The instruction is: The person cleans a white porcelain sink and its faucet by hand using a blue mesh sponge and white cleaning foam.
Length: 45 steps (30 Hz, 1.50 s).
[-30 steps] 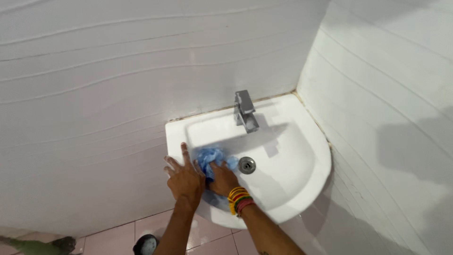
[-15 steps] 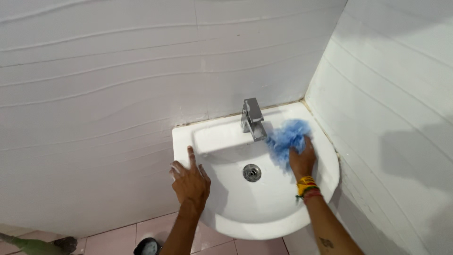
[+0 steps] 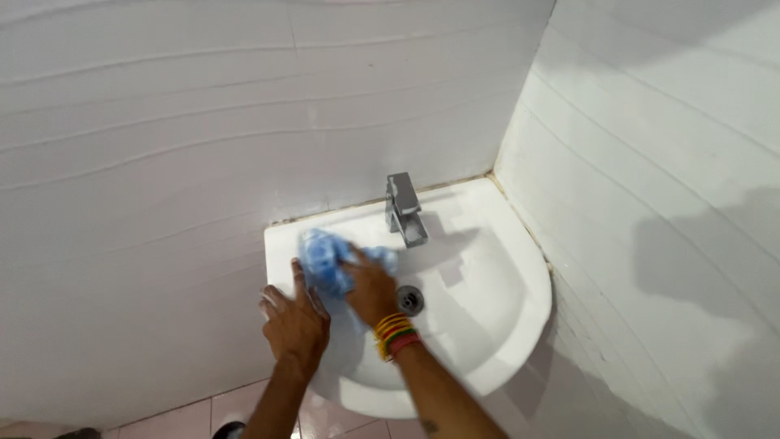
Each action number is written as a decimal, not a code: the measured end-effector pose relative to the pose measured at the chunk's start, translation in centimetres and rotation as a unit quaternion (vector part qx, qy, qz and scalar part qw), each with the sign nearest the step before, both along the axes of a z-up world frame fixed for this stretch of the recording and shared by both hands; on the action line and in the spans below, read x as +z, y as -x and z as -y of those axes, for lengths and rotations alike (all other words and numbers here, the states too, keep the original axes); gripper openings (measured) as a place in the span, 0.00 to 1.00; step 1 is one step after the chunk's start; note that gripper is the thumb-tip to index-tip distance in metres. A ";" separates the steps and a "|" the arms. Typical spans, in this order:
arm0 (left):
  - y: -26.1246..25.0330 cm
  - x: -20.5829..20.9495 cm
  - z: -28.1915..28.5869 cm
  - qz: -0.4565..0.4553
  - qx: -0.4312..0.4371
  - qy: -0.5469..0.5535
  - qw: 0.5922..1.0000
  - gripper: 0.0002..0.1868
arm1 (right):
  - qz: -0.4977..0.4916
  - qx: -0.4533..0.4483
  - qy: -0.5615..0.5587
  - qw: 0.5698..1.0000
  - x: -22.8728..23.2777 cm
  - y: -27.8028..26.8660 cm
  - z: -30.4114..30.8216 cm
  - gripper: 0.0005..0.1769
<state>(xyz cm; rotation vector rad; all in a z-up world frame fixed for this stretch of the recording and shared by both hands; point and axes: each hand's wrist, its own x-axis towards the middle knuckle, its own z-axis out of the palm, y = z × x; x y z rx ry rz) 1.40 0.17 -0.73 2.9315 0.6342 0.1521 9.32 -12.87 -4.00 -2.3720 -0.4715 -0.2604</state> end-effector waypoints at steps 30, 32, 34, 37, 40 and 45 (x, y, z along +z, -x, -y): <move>-0.4 1.1 -0.1 -0.040 0.010 -0.021 0.999 0.34 | 0.001 0.004 0.340 0.940 -9.3 -4.5 13.0 0.25; -0.4 0.9 -0.1 -0.024 0.010 -0.018 0.999 0.34 | -0.023 -0.068 0.385 0.920 -6.4 -6.6 17.9 0.23; -0.4 0.9 -0.1 -0.036 0.012 -0.018 0.999 0.34 | 0.045 -0.068 0.440 0.894 -3.4 -5.3 20.5 0.23; -0.5 0.9 0.0 -0.037 0.016 -0.011 0.999 0.34 | 0.145 -0.122 0.426 0.885 -1.5 -3.4 19.1 0.36; -0.5 1.1 0.3 -0.031 0.015 0.003 0.999 0.34 | -0.046 -0.128 0.358 0.924 -4.0 -2.1 13.5 0.39; -0.3 1.3 0.1 -0.018 0.007 0.006 1.000 0.33 | -0.237 -0.013 0.048 0.970 -6.7 -1.7 2.8 0.35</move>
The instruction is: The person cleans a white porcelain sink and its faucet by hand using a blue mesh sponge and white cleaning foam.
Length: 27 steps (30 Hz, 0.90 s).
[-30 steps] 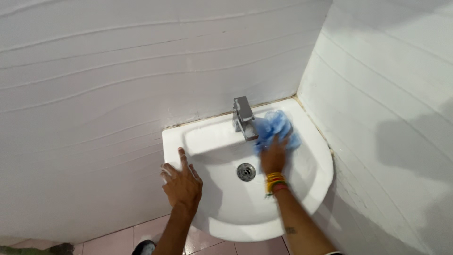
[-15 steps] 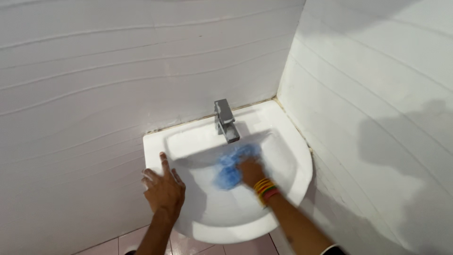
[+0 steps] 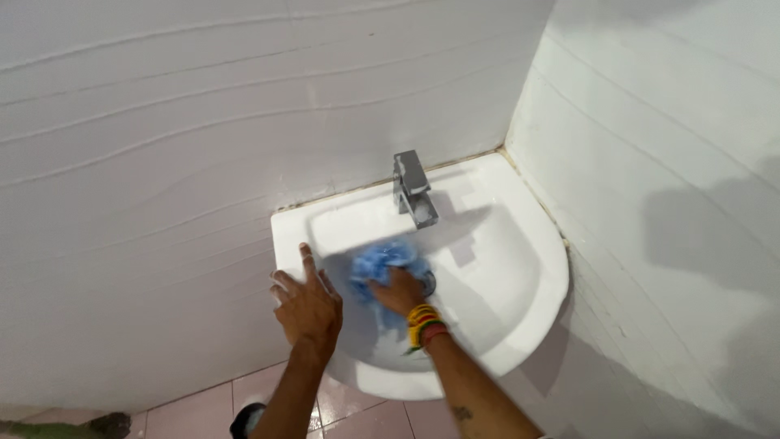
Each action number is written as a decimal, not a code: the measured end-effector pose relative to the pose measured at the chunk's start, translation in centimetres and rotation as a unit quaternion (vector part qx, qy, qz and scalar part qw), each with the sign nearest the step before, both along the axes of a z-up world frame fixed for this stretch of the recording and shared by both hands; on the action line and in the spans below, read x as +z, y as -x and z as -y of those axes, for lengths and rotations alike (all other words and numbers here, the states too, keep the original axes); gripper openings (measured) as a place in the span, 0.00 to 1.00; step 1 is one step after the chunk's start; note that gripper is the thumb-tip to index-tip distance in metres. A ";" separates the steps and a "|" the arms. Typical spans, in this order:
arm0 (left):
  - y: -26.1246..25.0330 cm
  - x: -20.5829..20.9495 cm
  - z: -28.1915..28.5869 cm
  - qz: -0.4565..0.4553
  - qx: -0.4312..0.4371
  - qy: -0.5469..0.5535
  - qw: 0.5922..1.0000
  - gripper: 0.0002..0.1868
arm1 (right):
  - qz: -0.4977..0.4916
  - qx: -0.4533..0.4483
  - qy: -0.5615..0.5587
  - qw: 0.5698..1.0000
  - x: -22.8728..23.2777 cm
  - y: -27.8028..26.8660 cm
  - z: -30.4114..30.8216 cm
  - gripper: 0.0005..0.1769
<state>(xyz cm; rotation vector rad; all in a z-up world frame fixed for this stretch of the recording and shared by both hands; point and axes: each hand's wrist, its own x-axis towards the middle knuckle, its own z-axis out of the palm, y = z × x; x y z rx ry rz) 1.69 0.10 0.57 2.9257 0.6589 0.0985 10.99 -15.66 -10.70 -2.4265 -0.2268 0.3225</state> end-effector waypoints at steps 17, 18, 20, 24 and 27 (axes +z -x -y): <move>0.0 -0.3 -0.2 0.017 -0.004 0.008 1.000 0.32 | 0.259 0.033 0.342 0.903 0.7 -4.6 18.7 0.17; 0.0 -0.3 -0.2 0.017 -0.003 0.006 1.000 0.32 | 0.259 0.033 0.340 0.903 0.7 -4.4 18.1 0.17; 0.0 0.0 -0.2 0.006 -0.001 0.010 1.000 0.32 | 0.236 -0.011 0.401 0.885 0.8 -3.0 15.8 0.31; 0.2 0.3 -0.2 -0.004 0.003 0.032 0.999 0.31 | 0.082 0.023 0.201 0.976 0.7 1.2 5.7 0.37; 0.3 -0.1 -0.1 0.016 0.003 0.026 1.000 0.32 | -0.004 0.031 0.023 0.999 2.2 3.1 -0.5 0.38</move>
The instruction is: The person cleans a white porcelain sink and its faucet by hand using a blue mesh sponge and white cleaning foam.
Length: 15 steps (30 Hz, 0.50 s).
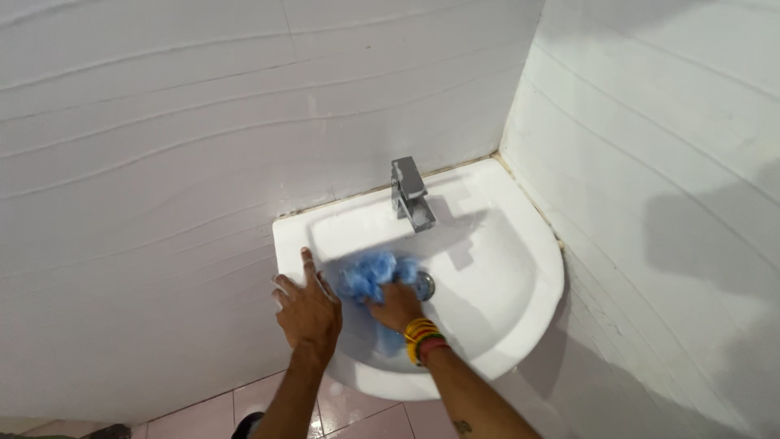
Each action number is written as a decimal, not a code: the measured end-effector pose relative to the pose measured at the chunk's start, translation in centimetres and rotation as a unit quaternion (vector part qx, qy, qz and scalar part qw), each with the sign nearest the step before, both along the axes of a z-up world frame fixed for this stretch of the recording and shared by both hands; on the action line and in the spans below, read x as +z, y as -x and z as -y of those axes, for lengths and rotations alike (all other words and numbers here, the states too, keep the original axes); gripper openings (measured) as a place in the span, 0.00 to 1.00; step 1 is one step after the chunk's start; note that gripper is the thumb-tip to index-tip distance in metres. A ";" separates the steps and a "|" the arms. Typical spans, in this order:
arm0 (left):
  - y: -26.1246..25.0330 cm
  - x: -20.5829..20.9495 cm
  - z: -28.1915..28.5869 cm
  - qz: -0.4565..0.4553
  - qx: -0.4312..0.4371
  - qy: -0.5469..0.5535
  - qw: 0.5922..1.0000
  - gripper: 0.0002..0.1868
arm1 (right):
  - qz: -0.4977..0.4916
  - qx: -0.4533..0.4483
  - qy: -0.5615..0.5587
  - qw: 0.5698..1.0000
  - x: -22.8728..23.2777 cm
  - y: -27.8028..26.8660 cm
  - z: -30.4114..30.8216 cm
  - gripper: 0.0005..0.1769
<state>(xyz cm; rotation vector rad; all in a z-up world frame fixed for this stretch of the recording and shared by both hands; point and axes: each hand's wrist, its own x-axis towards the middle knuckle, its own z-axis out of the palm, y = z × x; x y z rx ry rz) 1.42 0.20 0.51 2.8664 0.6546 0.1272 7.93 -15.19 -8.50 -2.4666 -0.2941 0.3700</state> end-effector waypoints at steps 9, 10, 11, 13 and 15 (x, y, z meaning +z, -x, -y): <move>-0.4 -0.4 -0.5 -0.003 -0.014 -0.017 1.000 0.35 | 0.130 -0.001 -0.124 0.984 1.5 0.5 -3.0 0.24; -0.4 -0.4 -0.4 -0.001 -0.012 -0.019 1.000 0.34 | 0.167 0.088 -0.040 0.981 0.8 0.2 -1.9 0.27; -0.2 -0.4 -0.3 -0.001 -0.009 -0.023 1.000 0.33 | 0.116 0.092 0.057 0.987 0.3 -0.1 -0.5 0.23; -0.2 -0.2 -0.4 -0.015 -0.013 -0.027 0.999 0.35 | 0.079 0.078 0.140 0.984 0.1 -1.6 4.0 0.29; -0.3 0.2 -0.3 -0.029 -0.017 -0.031 0.999 0.36 | 0.088 0.050 0.203 0.974 0.7 -4.0 9.1 0.34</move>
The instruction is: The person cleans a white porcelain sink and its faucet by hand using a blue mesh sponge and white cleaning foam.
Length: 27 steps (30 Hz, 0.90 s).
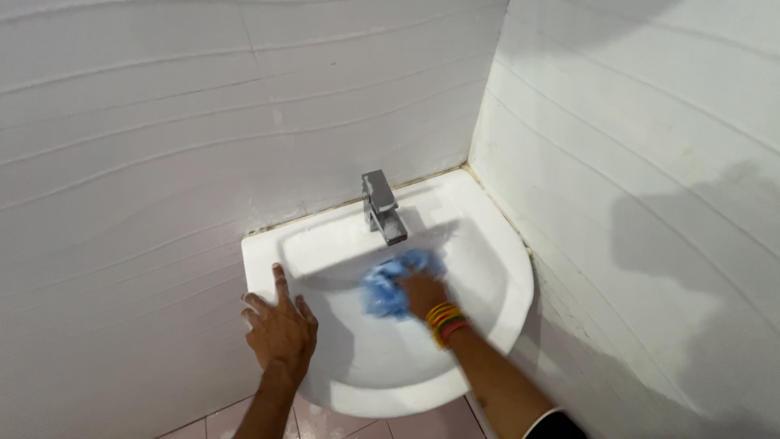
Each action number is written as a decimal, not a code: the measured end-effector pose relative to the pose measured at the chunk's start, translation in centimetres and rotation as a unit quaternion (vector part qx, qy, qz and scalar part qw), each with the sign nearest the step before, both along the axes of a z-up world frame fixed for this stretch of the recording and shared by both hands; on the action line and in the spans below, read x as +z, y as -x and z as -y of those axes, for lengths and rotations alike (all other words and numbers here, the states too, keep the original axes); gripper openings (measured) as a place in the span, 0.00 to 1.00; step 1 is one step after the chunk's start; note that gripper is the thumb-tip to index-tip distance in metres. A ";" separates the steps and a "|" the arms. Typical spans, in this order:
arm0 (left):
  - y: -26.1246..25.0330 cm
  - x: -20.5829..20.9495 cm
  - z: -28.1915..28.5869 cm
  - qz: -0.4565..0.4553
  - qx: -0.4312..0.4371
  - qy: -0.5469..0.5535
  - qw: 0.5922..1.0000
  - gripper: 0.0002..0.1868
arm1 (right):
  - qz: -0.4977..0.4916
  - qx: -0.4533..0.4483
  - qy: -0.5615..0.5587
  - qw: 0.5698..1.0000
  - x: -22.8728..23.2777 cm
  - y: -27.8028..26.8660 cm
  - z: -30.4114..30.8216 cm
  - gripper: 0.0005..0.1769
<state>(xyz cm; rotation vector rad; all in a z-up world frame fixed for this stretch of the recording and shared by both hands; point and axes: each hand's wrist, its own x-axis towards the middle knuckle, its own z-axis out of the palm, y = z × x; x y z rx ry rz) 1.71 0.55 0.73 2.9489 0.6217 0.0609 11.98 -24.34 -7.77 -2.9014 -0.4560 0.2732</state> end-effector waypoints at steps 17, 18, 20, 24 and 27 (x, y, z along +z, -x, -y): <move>-0.2 0.1 0.1 -0.009 0.000 -0.020 1.000 0.37 | -0.001 -0.045 0.061 0.997 -3.7 -1.0 -2.0 0.39; -0.1 0.1 0.2 -0.011 0.001 -0.018 1.000 0.37 | 0.003 -0.017 0.071 0.997 -3.8 -0.6 -1.0 0.35; -0.2 0.2 0.2 -0.005 0.001 -0.020 1.000 0.36 | 0.014 0.038 0.088 0.995 -3.5 -0.3 1.2 0.30; 0.0 0.2 0.2 -0.005 0.009 -0.011 1.000 0.36 | 0.140 -0.013 0.188 0.972 0.5 -3.5 8.1 0.19; 0.0 -0.3 0.2 -0.013 0.003 -0.009 1.000 0.37 | 0.258 0.012 0.150 0.954 4.0 -4.0 10.9 0.14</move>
